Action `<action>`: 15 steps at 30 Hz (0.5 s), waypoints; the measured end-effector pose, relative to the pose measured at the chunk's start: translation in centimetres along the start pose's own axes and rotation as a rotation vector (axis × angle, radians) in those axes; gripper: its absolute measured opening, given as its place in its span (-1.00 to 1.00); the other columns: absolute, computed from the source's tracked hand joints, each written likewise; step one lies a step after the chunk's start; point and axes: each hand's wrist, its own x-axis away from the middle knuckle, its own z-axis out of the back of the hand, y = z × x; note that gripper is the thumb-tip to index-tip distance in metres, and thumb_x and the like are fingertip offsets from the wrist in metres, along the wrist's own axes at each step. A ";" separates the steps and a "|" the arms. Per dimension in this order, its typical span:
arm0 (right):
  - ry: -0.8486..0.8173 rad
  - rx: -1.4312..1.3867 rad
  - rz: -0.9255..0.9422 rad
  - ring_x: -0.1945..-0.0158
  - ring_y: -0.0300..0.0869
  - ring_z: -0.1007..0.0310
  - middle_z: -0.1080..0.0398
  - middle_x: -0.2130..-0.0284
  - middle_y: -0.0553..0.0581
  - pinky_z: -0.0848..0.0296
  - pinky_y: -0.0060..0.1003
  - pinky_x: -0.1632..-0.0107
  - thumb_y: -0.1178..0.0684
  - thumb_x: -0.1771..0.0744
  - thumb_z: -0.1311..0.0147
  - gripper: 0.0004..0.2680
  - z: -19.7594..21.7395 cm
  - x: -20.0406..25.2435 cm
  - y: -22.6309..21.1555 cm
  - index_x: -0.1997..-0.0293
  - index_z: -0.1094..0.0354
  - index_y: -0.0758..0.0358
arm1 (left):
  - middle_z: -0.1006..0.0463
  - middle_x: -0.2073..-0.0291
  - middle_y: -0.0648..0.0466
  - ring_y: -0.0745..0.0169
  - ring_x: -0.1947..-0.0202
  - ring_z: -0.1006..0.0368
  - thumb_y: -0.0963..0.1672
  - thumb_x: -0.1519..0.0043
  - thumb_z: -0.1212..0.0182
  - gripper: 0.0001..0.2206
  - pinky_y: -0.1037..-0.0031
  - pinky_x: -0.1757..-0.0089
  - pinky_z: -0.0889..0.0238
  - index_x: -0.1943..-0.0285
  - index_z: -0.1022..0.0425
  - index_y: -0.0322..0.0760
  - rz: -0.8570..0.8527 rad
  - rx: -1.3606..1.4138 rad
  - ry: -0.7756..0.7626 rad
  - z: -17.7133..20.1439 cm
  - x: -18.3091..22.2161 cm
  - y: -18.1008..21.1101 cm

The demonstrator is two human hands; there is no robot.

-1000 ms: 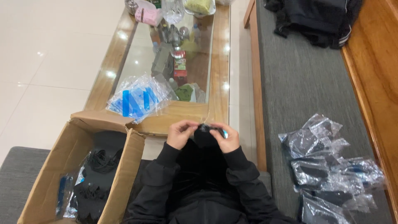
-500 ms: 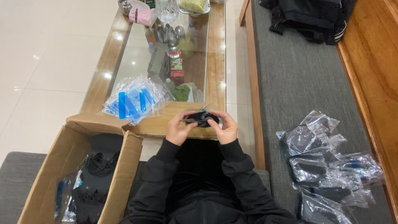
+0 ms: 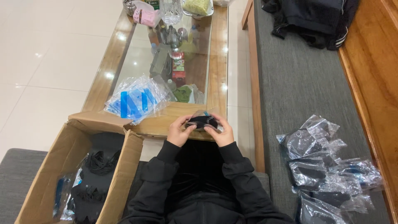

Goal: Packaging and inspecting black face masks into a cardboard box

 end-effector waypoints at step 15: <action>-0.042 -0.095 -0.098 0.17 -0.11 -0.62 -0.45 0.14 0.15 -0.61 -0.31 -0.07 0.37 -0.15 -0.41 -0.60 -0.3 0.2 1.0 -0.05 -0.52 0.23 | -0.49 -0.14 -0.19 -0.34 -0.20 -0.39 -0.15 -0.21 -0.37 -0.52 -0.06 -0.19 -0.24 -0.35 -0.41 -0.25 0.015 -0.223 -0.105 0.3 1.2 7.6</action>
